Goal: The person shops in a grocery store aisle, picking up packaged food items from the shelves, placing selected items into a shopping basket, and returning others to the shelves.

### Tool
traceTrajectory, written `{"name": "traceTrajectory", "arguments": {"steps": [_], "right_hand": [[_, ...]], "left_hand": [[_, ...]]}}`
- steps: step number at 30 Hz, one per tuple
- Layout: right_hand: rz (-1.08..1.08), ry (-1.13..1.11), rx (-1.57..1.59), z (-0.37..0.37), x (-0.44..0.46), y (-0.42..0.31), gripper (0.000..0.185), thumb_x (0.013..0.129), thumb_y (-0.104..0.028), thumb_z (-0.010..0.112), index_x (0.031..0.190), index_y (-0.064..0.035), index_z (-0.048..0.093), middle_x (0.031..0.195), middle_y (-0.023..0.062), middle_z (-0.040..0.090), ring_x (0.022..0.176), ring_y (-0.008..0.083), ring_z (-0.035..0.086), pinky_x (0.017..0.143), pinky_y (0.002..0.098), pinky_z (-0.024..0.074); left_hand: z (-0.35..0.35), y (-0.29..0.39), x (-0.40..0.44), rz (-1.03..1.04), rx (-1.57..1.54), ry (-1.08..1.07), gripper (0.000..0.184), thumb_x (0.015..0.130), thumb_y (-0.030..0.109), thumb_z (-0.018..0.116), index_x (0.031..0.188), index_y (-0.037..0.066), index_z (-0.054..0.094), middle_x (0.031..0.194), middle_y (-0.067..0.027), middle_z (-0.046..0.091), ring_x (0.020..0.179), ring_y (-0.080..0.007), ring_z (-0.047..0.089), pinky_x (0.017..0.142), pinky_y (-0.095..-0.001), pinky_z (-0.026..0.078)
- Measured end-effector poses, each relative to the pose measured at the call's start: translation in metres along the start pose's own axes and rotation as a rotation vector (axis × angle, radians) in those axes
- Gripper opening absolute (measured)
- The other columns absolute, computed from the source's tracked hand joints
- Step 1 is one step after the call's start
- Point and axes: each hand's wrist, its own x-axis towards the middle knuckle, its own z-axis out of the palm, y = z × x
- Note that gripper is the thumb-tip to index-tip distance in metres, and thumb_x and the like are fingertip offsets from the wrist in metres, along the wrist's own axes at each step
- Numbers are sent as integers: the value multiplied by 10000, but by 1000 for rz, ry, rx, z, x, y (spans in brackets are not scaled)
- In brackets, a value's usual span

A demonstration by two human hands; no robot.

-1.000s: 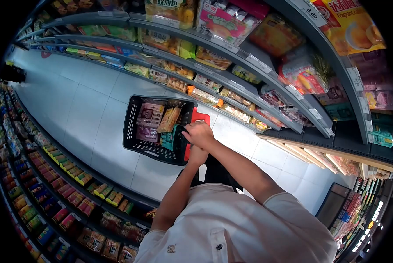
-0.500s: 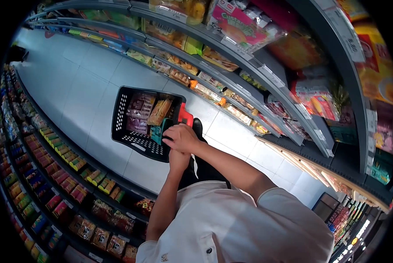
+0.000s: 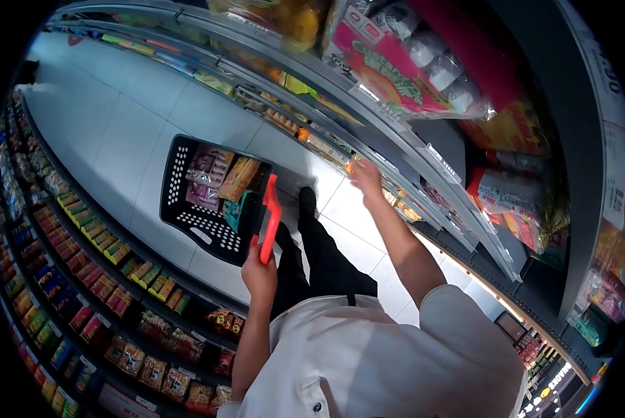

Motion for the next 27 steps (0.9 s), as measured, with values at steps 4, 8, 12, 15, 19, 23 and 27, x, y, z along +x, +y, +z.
{"name": "traceTrajectory", "arguments": {"steps": [4, 8, 12, 15, 19, 23, 27], "right_hand": [[-6, 4, 12, -15, 27, -9, 326, 968, -315, 721, 1116, -28, 678, 982, 57, 729, 811, 132, 688, 724, 261, 515], [-179, -77, 70, 8, 17, -28, 327, 975, -291, 717, 1130, -5, 682, 962, 52, 731, 791, 128, 691, 712, 253, 513], [-202, 0, 170, 19, 9, -49, 250, 1010, -252, 681, 1121, -29, 670, 979, 68, 744, 767, 117, 683, 676, 245, 516], [-259, 73, 242, 16, 11, -57, 241, 991, -243, 714, 1090, -40, 631, 960, 108, 738, 686, 140, 690, 591, 249, 519], [-171, 222, 419, 10, 11, -73, 339, 955, -245, 761, 1159, -41, 582, 951, 120, 726, 631, 192, 699, 514, 276, 526], [-175, 170, 402, 5, 30, -70, 351, 958, -256, 753, 1202, -72, 579, 967, 111, 720, 650, 199, 699, 524, 281, 534], [-199, 118, 372, 16, 18, -88, 326, 983, -281, 720, 1168, -32, 622, 976, 100, 723, 642, 170, 693, 535, 272, 533]], "left_hand": [[2, -3, 2, -5, 43, 2, 242, 920, 159, 710, 1133, 43, 704, 1103, -199, 729, 868, -424, 699, 728, -451, 555], [8, -7, 1, 45, 37, 99, 187, 926, 175, 726, 992, 2, 695, 772, -239, 666, 718, -433, 659, 649, -451, 508], [3, -3, 2, 39, 40, 90, 187, 922, 172, 731, 979, -2, 691, 754, -243, 655, 709, -433, 657, 638, -445, 507], [3, -4, -1, 37, 27, 81, 265, 933, 163, 707, 1173, 52, 712, 799, -237, 681, 764, -443, 678, 652, -446, 531], [0, 3, 0, 3, -4, 51, 224, 912, 140, 723, 1117, 51, 710, 967, -230, 722, 818, -424, 699, 706, -430, 552], [1, -3, -2, 21, -67, 65, 181, 882, 154, 761, 1003, 35, 697, 1137, -235, 717, 894, -414, 706, 754, -447, 564], [6, -17, -3, 92, -83, 101, 200, 877, 191, 775, 994, 42, 712, 1043, -235, 724, 892, -404, 709, 758, -462, 561]]}}
